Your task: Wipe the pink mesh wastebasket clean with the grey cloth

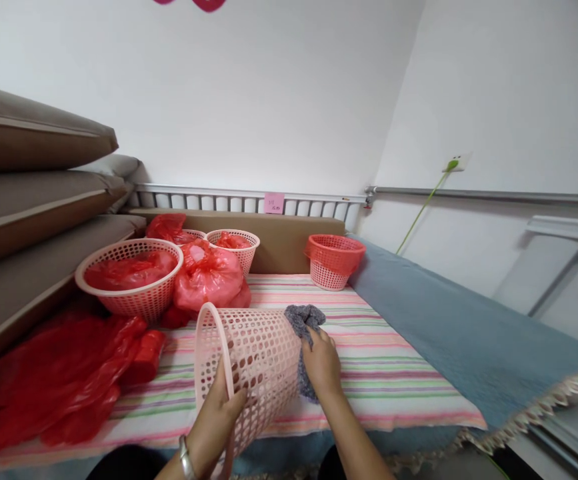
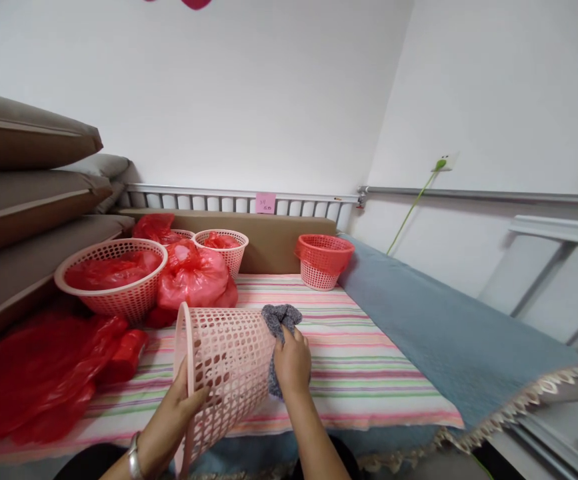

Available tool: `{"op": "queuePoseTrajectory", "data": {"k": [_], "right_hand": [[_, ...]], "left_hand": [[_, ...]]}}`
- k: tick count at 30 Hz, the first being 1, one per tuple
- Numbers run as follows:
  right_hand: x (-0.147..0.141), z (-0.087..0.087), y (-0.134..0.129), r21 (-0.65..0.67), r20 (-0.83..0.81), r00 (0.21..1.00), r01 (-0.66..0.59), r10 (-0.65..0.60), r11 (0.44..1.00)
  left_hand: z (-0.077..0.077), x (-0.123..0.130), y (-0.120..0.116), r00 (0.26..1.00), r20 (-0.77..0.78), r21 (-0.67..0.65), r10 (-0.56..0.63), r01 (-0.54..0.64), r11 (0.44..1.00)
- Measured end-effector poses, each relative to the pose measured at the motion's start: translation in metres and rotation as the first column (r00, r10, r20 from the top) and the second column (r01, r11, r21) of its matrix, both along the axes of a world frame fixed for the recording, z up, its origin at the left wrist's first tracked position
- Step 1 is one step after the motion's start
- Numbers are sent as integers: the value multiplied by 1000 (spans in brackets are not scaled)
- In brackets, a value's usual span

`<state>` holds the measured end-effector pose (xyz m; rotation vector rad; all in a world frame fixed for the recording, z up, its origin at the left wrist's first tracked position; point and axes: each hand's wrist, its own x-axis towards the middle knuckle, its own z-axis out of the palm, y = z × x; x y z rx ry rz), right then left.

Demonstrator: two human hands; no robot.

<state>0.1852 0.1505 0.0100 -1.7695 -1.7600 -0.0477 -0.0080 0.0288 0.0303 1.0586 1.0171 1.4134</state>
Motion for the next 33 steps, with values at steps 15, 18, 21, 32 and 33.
{"op": "queuePoseTrajectory", "data": {"k": [15,18,21,32,33], "right_hand": [[-103,57,-93,199,-123,822,-529,557,825],[-89,45,-78,176,-65,854,-499,516,848],[-63,30,-47,143,-4,925,-376,380,916],[-3,2,2,41,94,995,-32,28,999],[-5,3,0,46,95,995,-36,32,998]], "left_hand": [[-7,15,-14,976,-120,47,179,-175,983],[-22,12,-14,991,-109,13,83,-82,997],[-37,11,-15,998,-52,4,-24,24,1000],[-16,9,-13,996,62,-17,-60,61,998],[-8,7,-11,997,68,-21,-41,42,999]]}}
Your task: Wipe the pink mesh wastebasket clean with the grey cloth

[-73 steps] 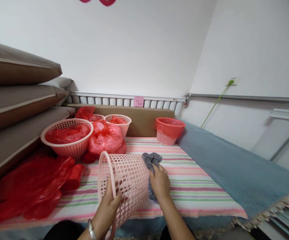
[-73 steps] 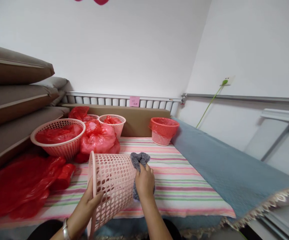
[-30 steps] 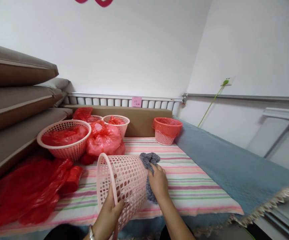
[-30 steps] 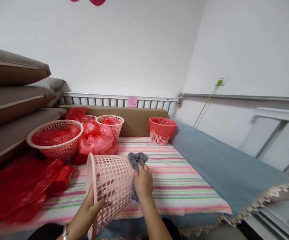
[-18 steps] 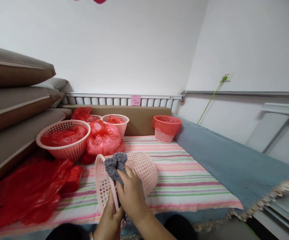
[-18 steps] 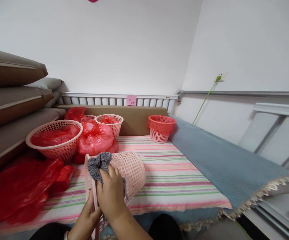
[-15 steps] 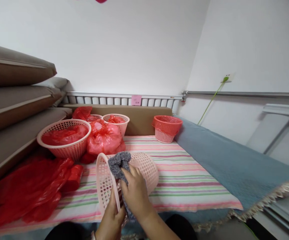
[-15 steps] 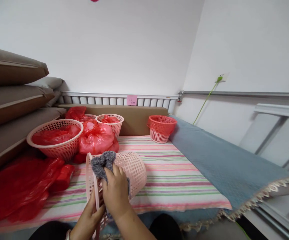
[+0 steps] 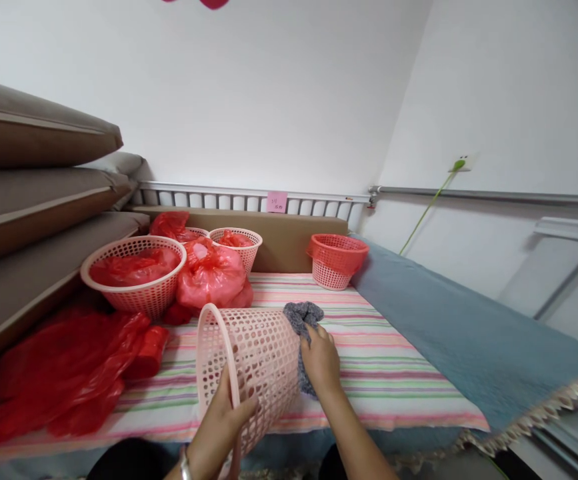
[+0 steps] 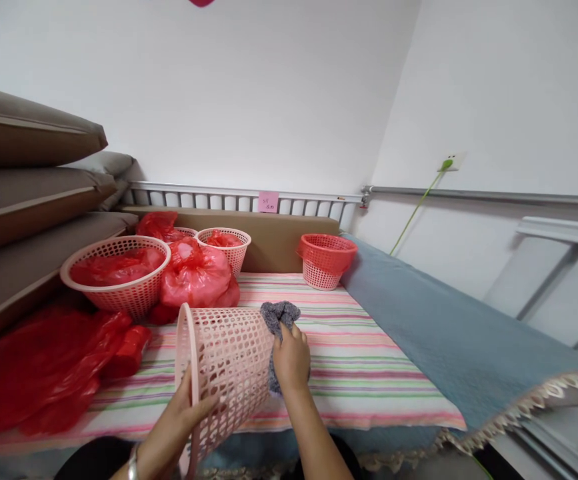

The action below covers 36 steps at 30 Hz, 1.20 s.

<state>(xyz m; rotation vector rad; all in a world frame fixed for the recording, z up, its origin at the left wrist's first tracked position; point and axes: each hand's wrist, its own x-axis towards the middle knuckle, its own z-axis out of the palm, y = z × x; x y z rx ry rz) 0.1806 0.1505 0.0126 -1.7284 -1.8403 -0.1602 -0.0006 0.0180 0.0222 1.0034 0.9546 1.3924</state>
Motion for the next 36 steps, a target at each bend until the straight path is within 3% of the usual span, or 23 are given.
{"op": "queuePoseTrajectory", "data": {"k": [4,8,12,16,21,27,32,36], "right_hand": [[-4,3,-5,-14,-31,1000,-4,3,1000],[-19,10,-16,-10,-67,996,-51,51,999],[-57,30,-47,38,-139,961,-235,238,971],[-92,53,-83,98,-219,864,-442,453,892],[-100,57,-97,116,-227,830,-496,509,861],[-73,36,-67,110,-122,905,-396,408,912],[-26,14,-16,43,-38,993,-111,113,993],[0,5,5,-17,-6,999,35,-35,999]], "left_hand": [[15,-6,7,1000,2,-4,19,-19,1000],[3,-5,5,988,-137,4,68,-68,998],[-4,0,-1,954,-268,75,134,-118,990],[-1,2,-5,949,-261,80,177,-161,984],[0,2,-7,956,-233,41,180,-176,984],[-8,6,-6,954,-281,58,108,-95,994],[-22,3,-7,962,-269,54,47,-33,998],[-38,1,-7,964,-263,105,30,-3,994]]}}
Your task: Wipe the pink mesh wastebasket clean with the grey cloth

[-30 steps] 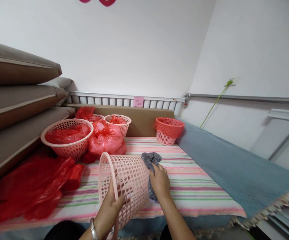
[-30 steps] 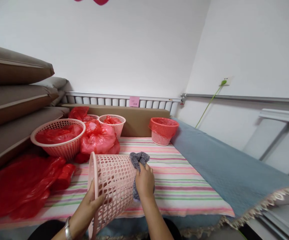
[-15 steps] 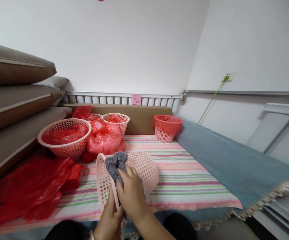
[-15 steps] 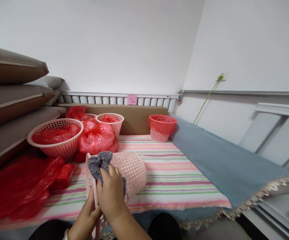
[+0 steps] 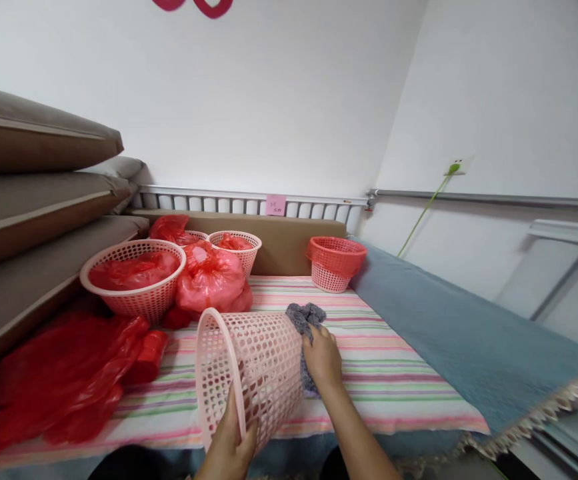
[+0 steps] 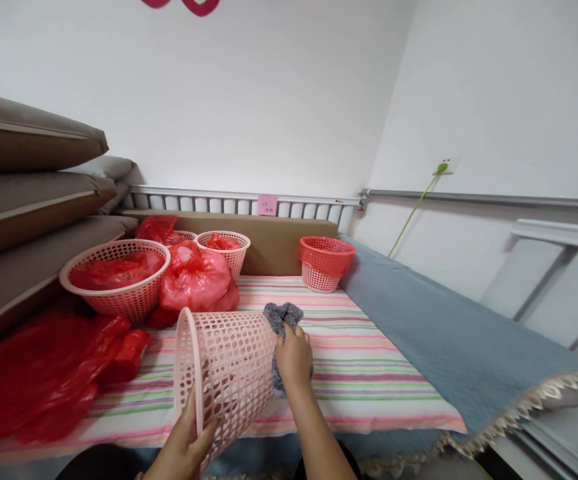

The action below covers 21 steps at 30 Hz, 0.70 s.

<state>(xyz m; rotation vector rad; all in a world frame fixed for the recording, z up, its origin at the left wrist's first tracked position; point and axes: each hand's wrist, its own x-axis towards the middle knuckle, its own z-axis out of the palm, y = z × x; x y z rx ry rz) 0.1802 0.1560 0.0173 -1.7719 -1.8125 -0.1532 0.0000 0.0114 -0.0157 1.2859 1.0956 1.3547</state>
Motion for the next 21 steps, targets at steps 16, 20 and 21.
{"op": "queuePoseTrajectory", "data": {"k": [16,20,21], "right_hand": [[-95,51,-86,125,-192,859,-457,474,880],[-106,55,-100,127,-192,823,-520,535,845],[-104,53,-99,129,-181,826,-518,533,846]], "left_hand": [[-10,-9,2,999,-20,1,47,-47,999],[-18,-13,2,989,-113,78,101,-92,993],[-21,-13,2,988,-118,82,101,-92,992]]}}
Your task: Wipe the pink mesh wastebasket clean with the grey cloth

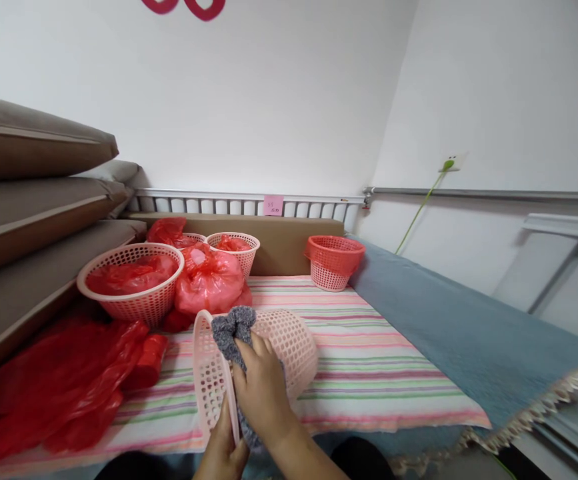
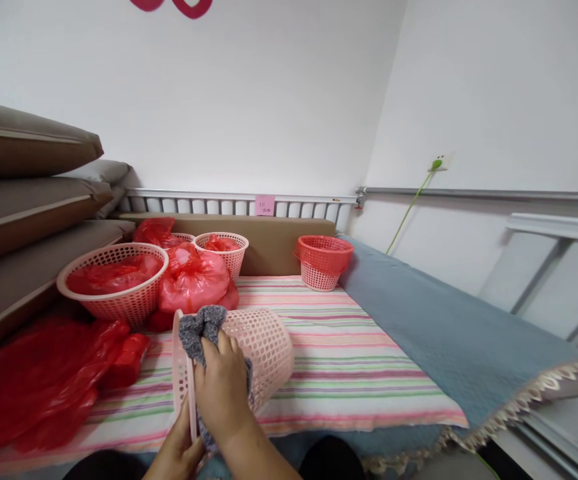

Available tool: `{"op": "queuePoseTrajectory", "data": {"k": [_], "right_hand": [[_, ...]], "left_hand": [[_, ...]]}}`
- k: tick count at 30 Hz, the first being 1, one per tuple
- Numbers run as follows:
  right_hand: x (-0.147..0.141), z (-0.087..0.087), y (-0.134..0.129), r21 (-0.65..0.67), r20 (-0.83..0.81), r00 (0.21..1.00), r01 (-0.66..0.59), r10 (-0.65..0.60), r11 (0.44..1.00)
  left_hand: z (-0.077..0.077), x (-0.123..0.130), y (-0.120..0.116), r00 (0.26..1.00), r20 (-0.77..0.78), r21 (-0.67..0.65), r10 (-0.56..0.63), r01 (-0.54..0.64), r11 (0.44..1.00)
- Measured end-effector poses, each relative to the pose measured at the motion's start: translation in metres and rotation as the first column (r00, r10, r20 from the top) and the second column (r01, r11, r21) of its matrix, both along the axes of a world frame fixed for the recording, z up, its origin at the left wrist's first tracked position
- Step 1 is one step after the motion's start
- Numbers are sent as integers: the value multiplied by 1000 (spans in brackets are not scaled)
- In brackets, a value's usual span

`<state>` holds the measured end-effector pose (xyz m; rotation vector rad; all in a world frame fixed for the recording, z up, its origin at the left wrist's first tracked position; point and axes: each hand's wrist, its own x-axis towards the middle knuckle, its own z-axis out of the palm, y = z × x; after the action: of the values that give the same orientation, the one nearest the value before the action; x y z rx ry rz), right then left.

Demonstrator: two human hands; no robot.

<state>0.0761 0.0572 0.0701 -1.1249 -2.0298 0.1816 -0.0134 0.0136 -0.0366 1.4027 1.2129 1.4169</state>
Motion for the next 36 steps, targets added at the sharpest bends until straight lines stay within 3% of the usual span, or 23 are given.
{"op": "queuePoseTrajectory", "data": {"k": [4,7,10,13,16,19,22,25,31,36], "right_hand": [[22,-14,25,50,68,993,91,-94,995],[52,-26,60,43,138,956,257,-260,966],[86,-36,94,-46,226,862,474,-453,879],[109,-45,111,-109,289,800,573,-525,813],[113,-53,110,-42,290,795,566,-532,823],[110,-57,103,7,264,804,550,-532,835],[110,-59,97,5,243,816,539,-524,842],[110,-59,92,-2,224,824,534,-521,845],[78,-51,63,3,164,895,421,-416,907],[30,-29,12,-36,61,985,161,-159,986]], "left_hand": [[-12,2,1,990,106,-32,-93,97,995],[-18,2,1,976,139,-47,-170,178,983],[-24,-1,1,979,64,8,-192,192,981],[-28,-3,-2,978,73,16,-197,197,980],[-19,-4,-6,956,189,-29,-224,234,972],[9,-2,-7,943,273,-103,-191,226,969],[42,1,-1,969,232,-126,-84,116,985],[57,4,4,975,216,-111,-51,76,991],[36,8,2,997,74,-106,1,7,994],[18,10,1,997,71,-57,20,-16,998]]}}
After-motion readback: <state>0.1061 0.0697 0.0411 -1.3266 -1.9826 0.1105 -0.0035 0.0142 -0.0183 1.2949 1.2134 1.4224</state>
